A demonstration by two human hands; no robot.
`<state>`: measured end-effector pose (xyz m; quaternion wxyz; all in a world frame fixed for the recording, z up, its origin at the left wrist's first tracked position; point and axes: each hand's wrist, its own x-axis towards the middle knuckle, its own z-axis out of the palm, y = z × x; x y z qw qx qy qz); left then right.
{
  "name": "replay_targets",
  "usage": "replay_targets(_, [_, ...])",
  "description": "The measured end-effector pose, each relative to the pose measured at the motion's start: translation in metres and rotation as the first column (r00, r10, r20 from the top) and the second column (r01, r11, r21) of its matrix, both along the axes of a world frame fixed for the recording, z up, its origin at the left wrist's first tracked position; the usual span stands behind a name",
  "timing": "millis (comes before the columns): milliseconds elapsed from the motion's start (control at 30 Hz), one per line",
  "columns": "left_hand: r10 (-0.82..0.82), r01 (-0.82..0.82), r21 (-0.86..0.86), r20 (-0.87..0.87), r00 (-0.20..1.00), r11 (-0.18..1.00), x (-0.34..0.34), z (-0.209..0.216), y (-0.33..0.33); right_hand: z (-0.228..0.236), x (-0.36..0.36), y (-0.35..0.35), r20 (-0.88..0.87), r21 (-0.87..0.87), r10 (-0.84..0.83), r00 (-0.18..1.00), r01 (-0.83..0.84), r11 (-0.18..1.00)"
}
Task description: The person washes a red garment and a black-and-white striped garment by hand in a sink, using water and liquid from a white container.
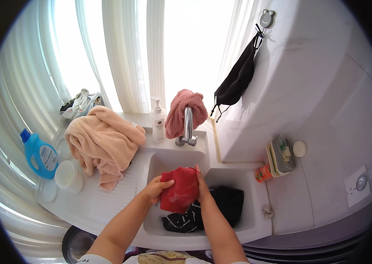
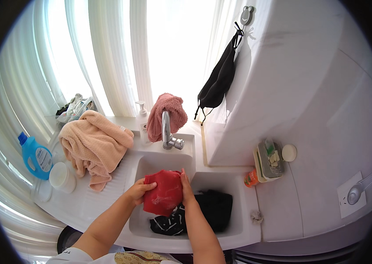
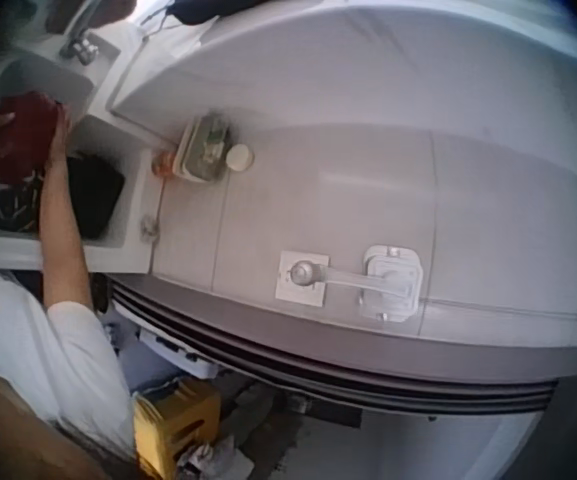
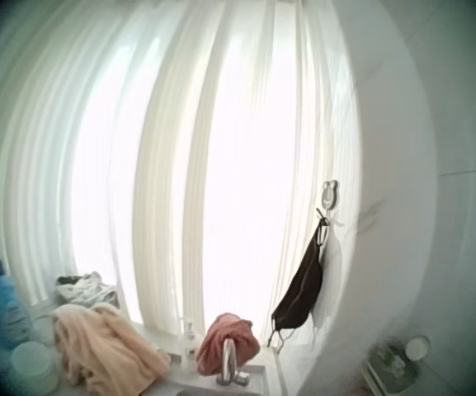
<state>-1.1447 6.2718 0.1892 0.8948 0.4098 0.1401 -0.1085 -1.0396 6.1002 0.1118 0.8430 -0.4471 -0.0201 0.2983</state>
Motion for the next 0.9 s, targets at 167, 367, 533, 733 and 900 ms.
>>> replay_targets(167, [-0.001,-0.005,-0.141,-0.042,0.999,0.99,-0.009,-0.024,0.004,0.012,-0.033,-0.007,-0.237,0.236,0.287,0.928,-0.232,0.944])
replay_targets(367, [0.219,-0.225,-0.112,-0.06,0.974,0.968,-0.013,-0.055,0.017,0.015,-0.055,-0.008,-0.314,0.403,0.396,0.863,-0.257,0.878])
replay_targets(533, [0.335,-0.298,0.406,-0.022,0.942,0.864,-0.01,-0.033,0.02,0.05,-0.059,0.006,-0.094,-0.01,0.083,0.992,-0.084,0.996])
replay_targets(733, [0.092,-0.091,0.013,-0.035,0.995,0.996,-0.017,-0.024,0.009,0.077,-0.072,0.024,0.273,-0.236,0.218,0.937,-0.154,0.96])
replay_targets(900, [0.19,-0.184,-0.216,0.008,0.982,0.959,-0.026,-0.026,0.001,0.079,-0.07,0.034,0.405,-0.397,0.232,0.884,-0.059,0.916])
